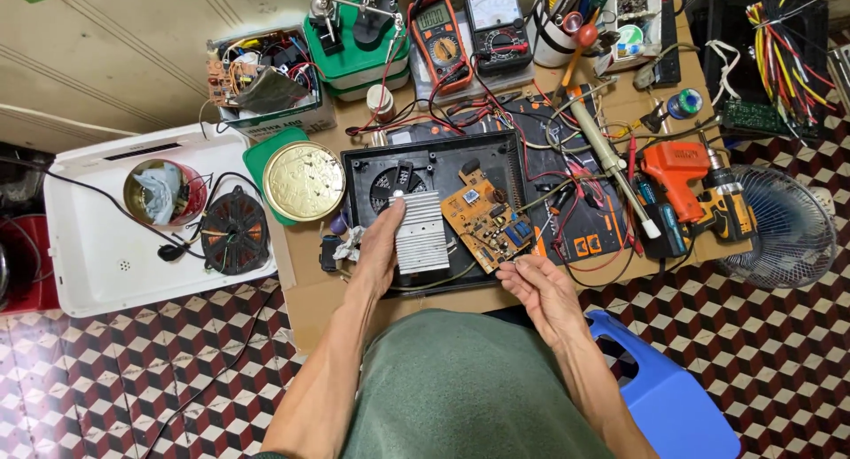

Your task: The person applies thermal paste to a heat sink and then mounts it onto a circuit board. They use a power drill to secure the heat sink to the board with screws.

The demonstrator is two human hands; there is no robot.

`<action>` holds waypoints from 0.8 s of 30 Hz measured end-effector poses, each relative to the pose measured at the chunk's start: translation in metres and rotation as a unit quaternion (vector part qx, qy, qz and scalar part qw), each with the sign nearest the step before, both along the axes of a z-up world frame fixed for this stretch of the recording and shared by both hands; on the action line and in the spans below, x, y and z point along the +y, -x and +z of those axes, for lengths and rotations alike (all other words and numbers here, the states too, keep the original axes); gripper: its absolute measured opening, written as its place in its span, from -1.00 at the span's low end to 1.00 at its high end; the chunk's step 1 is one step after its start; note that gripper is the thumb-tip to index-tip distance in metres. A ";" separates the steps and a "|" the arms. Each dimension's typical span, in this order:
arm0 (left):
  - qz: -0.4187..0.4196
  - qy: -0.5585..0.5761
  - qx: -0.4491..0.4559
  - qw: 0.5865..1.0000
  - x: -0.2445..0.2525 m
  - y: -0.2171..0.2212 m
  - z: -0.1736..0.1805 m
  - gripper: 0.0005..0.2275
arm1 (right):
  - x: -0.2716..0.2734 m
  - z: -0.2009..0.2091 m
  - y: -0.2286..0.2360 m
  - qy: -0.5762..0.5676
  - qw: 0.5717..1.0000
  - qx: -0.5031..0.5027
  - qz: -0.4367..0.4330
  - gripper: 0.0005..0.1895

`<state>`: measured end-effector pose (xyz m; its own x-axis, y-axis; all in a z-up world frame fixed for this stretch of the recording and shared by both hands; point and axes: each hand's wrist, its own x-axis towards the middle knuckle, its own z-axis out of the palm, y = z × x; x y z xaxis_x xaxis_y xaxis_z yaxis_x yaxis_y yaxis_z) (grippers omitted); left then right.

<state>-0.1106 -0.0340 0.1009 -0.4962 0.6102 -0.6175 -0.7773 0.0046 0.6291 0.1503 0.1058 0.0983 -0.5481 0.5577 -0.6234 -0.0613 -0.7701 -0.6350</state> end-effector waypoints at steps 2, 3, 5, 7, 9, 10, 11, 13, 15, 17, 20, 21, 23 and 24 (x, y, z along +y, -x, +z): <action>-0.021 0.012 0.016 1.000 0.000 -0.001 0.001 -0.54 | -0.003 -0.001 0.001 0.002 1.000 -0.001 -0.002 -0.86; -0.044 0.022 0.033 0.998 0.001 -0.001 0.001 -0.54 | -0.004 -0.001 0.001 0.002 1.000 -0.001 -0.005 -0.86; -0.056 0.013 0.021 0.998 0.001 -0.003 0.000 -0.55 | -0.005 0.000 0.002 0.002 1.000 -0.004 -0.002 -0.86; -0.070 0.002 0.010 0.998 0.001 -0.005 0.000 -0.56 | -0.006 0.000 0.001 0.002 1.000 -0.008 0.000 -0.85; -0.090 0.011 0.032 0.995 0.002 -0.006 0.002 -0.57 | -0.006 -0.003 0.000 -0.012 1.000 -0.021 0.010 -0.85; -0.091 0.010 0.033 0.995 0.002 -0.005 0.004 -0.57 | -0.006 -0.003 0.000 -0.013 1.000 -0.021 0.009 -0.85; -0.088 0.008 0.027 0.996 0.003 -0.005 0.005 -0.57 | -0.006 -0.003 0.001 -0.012 1.000 -0.023 0.011 -0.84; -0.085 0.007 0.021 0.996 0.004 -0.004 0.004 -0.56 | -0.005 -0.002 0.002 -0.011 1.000 -0.025 0.013 -0.83; -0.068 0.009 0.005 0.998 0.003 -0.001 -0.001 -0.56 | -0.006 0.002 0.005 -0.007 1.000 -0.027 0.007 -0.82; -0.062 0.005 0.008 0.998 0.004 0.001 -0.005 -0.56 | -0.006 -0.001 0.006 -0.003 1.000 -0.016 0.003 -0.83; -0.056 0.011 0.018 0.998 0.004 0.003 -0.001 -0.55 | -0.007 -0.002 0.007 0.002 1.000 -0.005 -0.001 -0.83; -0.057 0.020 0.027 0.998 0.004 0.004 0.002 -0.54 | -0.007 -0.001 0.008 0.001 1.000 -0.004 -0.003 -0.83; -0.066 0.029 0.049 0.996 0.004 0.004 0.004 -0.53 | -0.008 0.000 0.008 0.000 1.000 -0.007 -0.003 -0.83; -0.075 0.038 0.071 0.994 0.005 0.004 0.005 -0.52 | -0.008 0.001 0.008 -0.003 1.000 -0.009 -0.004 -0.83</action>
<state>-0.1142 -0.0289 0.1058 -0.4888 0.6390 -0.5940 -0.6671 0.1651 0.7265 0.1418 0.0974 0.0991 -0.5326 0.5655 -0.6298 -0.0551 -0.7656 -0.6409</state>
